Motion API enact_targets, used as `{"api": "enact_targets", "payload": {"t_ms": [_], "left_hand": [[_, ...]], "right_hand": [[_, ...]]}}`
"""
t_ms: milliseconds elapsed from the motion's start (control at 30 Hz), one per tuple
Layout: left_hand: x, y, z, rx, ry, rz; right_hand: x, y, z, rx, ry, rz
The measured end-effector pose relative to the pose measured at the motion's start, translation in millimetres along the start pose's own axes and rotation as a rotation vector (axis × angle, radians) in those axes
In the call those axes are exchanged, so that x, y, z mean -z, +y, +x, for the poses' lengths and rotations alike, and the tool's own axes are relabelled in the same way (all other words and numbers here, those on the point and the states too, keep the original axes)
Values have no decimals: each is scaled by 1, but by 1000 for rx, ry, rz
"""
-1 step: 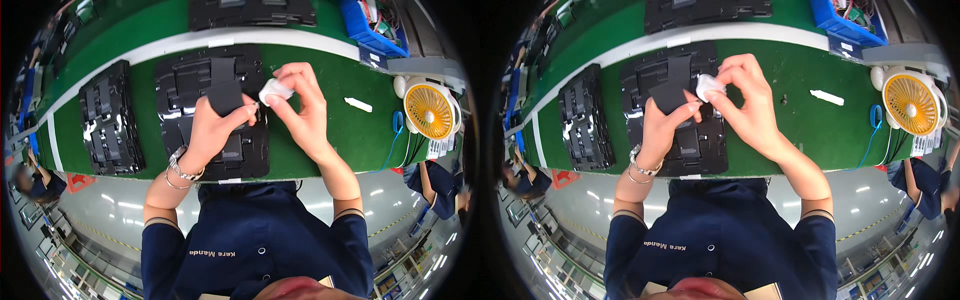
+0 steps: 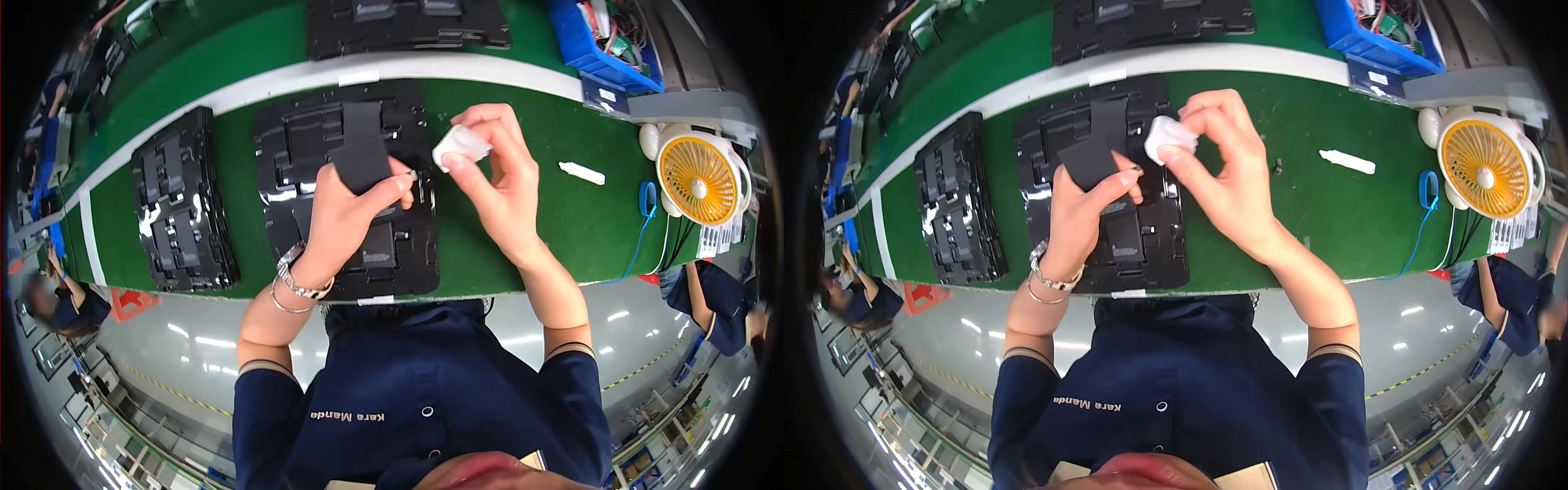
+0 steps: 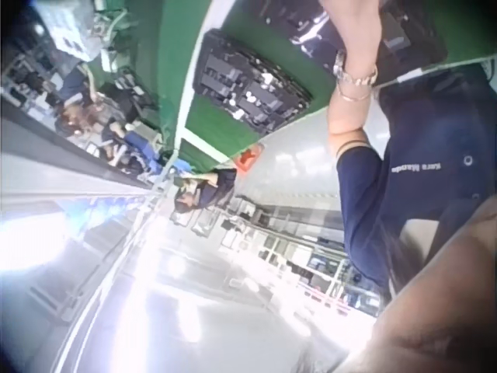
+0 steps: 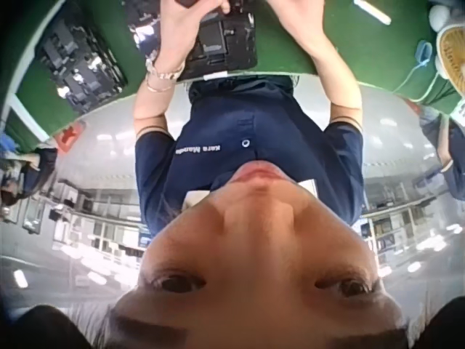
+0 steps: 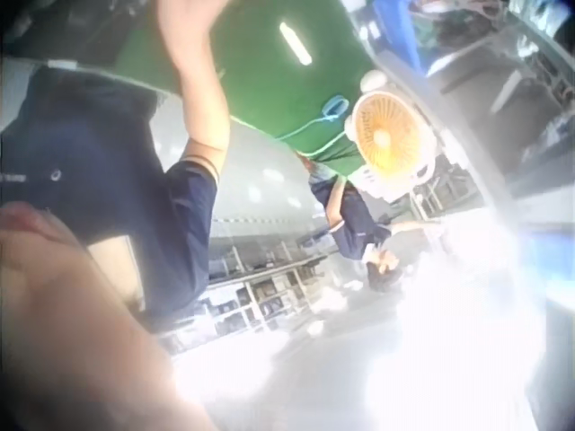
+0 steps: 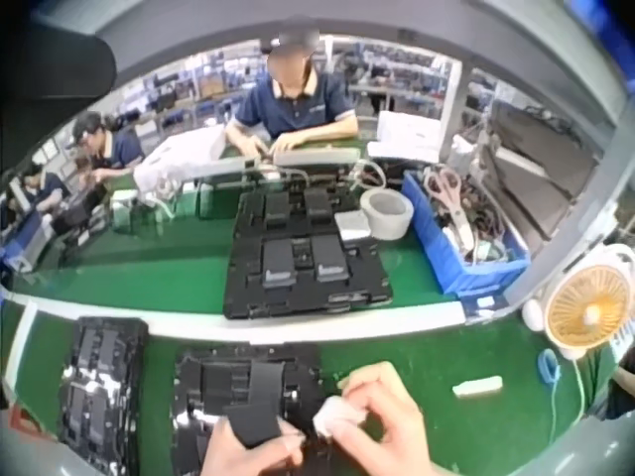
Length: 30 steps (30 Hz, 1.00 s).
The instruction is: Assembling black plastic housings and adhesive components on a factory assembly line.
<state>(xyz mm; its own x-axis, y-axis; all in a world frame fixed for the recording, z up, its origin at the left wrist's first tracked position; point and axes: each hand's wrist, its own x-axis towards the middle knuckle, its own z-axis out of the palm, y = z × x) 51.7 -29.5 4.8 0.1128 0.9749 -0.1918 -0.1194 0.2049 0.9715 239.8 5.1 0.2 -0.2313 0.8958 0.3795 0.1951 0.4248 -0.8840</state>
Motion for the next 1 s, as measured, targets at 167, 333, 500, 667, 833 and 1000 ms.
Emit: {"api": "enact_targets", "payload": {"t_ms": [167,333,500,667,833,1000], "left_hand": [[-1,-1,-4,-63,-6,70],[-9,4,-8,-74,44,29],[-12,-7,-12,-104,75,81],[-18,-4,-13,-151,136,-13],[-19,-5,-12,-254,212,151],[-19,-11,-12,-351,176,177]], "right_hand": [[-8,-4,-2,-46,-136,-38],[13,-9,5,-60,3,107],[-7,-1,-9,-168,-125,118],[7,-14,-5,64,-139,0],[3,-10,-8,-35,-171,-4],[1,-1,-12,-154,-217,79]]}}
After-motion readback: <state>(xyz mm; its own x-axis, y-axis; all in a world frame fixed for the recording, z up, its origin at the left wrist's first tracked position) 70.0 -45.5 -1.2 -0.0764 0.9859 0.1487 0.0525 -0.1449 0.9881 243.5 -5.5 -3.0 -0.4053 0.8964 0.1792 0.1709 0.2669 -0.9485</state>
